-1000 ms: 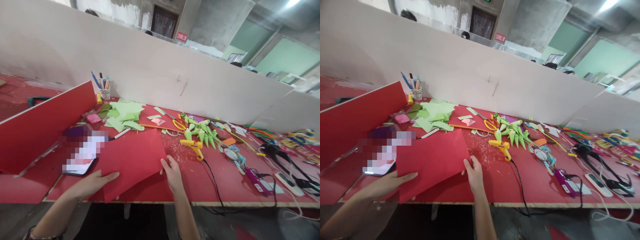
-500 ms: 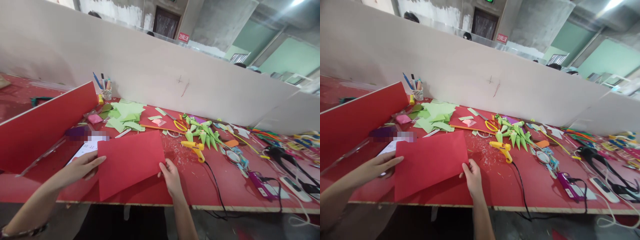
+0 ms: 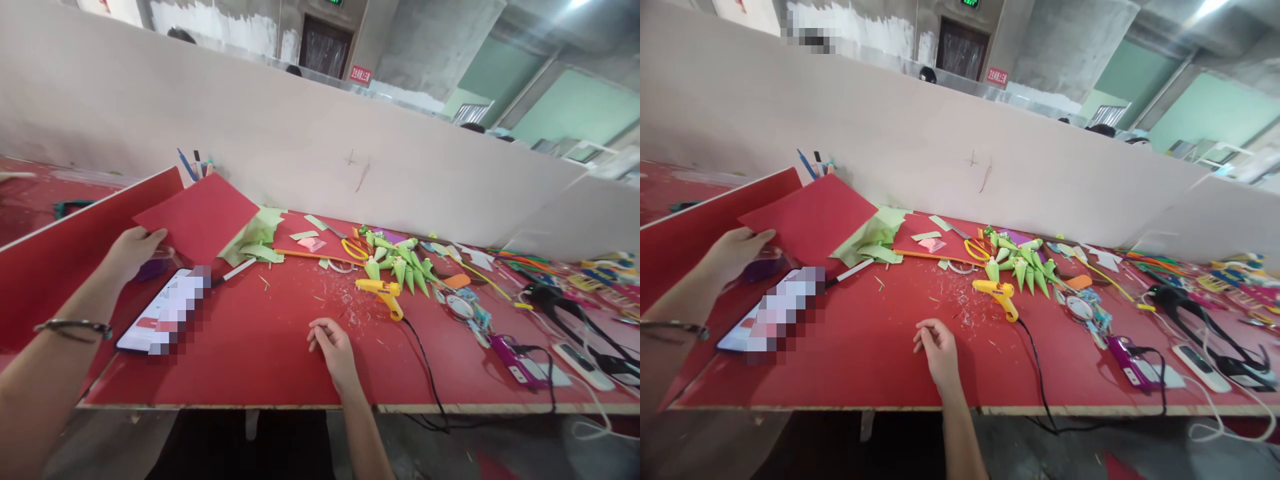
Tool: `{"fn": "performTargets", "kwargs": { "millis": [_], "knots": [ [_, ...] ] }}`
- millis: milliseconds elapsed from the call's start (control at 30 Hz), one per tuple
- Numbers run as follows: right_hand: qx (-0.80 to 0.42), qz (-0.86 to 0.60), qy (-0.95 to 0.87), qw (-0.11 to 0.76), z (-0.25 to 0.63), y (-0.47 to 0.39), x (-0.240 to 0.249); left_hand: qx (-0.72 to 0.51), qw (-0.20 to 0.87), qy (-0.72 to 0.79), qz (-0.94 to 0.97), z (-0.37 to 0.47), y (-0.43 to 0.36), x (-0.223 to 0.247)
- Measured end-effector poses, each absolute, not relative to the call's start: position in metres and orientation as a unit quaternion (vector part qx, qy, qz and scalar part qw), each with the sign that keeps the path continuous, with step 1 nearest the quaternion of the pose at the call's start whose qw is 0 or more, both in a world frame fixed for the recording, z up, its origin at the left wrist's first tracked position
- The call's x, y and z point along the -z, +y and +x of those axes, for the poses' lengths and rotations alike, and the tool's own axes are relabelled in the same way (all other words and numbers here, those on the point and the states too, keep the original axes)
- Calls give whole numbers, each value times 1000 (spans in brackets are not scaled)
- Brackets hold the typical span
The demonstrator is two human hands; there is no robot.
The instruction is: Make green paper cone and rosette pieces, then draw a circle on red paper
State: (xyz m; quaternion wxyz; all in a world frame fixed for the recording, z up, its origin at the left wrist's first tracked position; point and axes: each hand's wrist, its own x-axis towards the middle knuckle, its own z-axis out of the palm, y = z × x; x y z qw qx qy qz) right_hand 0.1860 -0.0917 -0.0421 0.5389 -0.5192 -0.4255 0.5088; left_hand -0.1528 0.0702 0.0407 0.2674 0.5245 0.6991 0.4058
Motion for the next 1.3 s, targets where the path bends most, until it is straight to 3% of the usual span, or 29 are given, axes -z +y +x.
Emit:
{"fn": "performTargets", "kwargs": {
  "millis": [300, 500, 700, 867, 1100, 1300],
  "knots": [
    [-484, -531, -444, 535, 183, -91, 48, -381, 362, 749, 404, -166, 114, -9],
    [-446, -531, -507, 512, 188, -77, 31, -255, 323, 787, 460, -180, 110, -5],
    [-352, -490, -643, 472, 189, -25, -13, -166, 199, 786, 561, -200, 100, -15],
    [-132, -527, -777, 319, 178, 52, -17, -154, 161, 758, 613, -197, 63, -26],
    [-121, -550, -796, 224, 180, 141, 26, -306, 230, 604, 699, -130, -35, -9],
    [-122, -553, -808, 161, 192, 165, 48, -222, 334, 499, 768, -78, -65, 15]
  ]
}}
